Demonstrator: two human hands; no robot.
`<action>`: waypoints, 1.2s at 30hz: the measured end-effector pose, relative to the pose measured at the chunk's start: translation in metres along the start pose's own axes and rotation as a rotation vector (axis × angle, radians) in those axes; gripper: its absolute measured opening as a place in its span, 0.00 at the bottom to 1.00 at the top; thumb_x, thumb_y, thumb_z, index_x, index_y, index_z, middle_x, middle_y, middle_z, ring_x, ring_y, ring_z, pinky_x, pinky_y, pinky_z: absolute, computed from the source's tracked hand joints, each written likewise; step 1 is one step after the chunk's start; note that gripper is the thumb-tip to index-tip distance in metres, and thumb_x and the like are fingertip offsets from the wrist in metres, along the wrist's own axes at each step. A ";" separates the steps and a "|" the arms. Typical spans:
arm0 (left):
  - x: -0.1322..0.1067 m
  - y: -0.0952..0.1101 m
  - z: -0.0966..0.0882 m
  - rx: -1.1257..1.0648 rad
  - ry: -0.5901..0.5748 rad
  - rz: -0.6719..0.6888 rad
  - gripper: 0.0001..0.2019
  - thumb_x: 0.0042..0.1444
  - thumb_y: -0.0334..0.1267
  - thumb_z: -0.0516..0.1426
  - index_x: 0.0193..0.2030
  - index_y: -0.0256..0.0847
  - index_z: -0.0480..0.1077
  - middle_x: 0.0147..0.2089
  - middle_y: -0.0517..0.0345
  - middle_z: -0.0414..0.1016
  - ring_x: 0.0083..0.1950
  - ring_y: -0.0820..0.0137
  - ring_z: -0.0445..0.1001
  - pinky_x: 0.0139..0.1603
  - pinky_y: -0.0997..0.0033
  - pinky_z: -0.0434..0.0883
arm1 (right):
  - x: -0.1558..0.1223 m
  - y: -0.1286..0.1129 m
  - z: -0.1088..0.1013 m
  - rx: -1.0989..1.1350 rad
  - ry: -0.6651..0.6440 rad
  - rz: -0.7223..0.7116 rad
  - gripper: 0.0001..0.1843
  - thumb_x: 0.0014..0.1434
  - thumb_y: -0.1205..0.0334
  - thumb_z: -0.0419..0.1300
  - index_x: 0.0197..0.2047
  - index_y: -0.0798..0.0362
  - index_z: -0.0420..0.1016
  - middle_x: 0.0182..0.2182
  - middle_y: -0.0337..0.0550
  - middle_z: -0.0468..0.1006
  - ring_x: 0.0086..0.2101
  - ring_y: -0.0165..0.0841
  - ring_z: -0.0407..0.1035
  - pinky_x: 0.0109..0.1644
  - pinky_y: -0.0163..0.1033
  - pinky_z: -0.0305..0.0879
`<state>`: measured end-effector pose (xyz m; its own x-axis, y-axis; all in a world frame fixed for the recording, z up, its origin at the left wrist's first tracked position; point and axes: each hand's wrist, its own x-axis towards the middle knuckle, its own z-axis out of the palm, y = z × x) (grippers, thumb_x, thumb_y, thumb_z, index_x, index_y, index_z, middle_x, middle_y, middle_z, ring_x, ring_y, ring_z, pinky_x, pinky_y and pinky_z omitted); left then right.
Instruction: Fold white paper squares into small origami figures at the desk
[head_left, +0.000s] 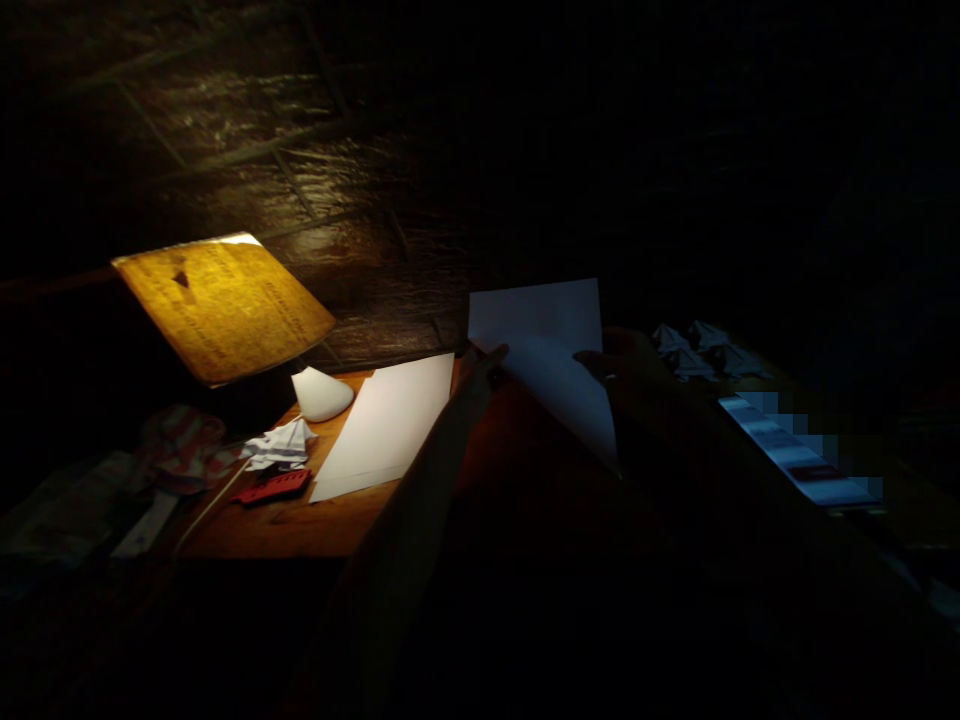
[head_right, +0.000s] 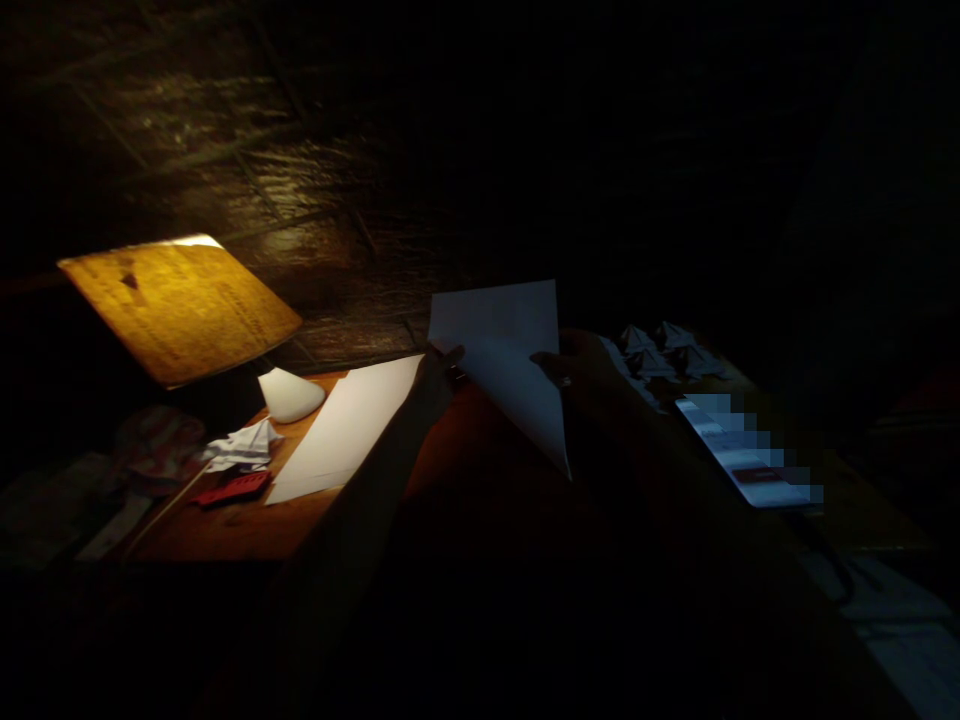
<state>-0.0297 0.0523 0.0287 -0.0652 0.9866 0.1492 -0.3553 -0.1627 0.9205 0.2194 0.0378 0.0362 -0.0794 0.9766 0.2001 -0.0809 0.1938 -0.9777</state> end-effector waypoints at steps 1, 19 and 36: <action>-0.001 -0.001 0.001 0.006 -0.009 -0.006 0.28 0.36 0.40 0.75 0.45 0.42 0.73 0.46 0.53 0.79 0.47 0.61 0.78 0.45 0.61 0.78 | 0.000 0.000 0.000 -0.007 -0.005 -0.005 0.20 0.43 0.56 0.74 0.38 0.55 0.77 0.33 0.49 0.81 0.30 0.33 0.72 0.30 0.36 0.66; -0.004 -0.004 0.006 -0.002 0.000 0.070 0.28 0.34 0.34 0.75 0.45 0.37 0.75 0.48 0.49 0.81 0.60 0.53 0.75 0.61 0.54 0.73 | 0.002 -0.003 0.003 0.005 0.061 0.015 0.18 0.47 0.48 0.73 0.30 0.54 0.76 0.25 0.40 0.73 0.24 0.28 0.64 0.25 0.35 0.59; -0.002 -0.009 0.005 0.025 0.016 0.103 0.26 0.34 0.36 0.75 0.42 0.38 0.75 0.47 0.48 0.81 0.56 0.54 0.77 0.52 0.59 0.78 | 0.000 -0.003 0.005 0.019 0.100 -0.059 0.22 0.49 0.46 0.72 0.24 0.52 0.68 0.22 0.37 0.67 0.23 0.26 0.61 0.24 0.33 0.59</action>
<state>-0.0222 0.0517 0.0221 -0.1149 0.9645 0.2379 -0.3226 -0.2627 0.9093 0.2147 0.0369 0.0391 0.0255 0.9683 0.2486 -0.1017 0.2499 -0.9629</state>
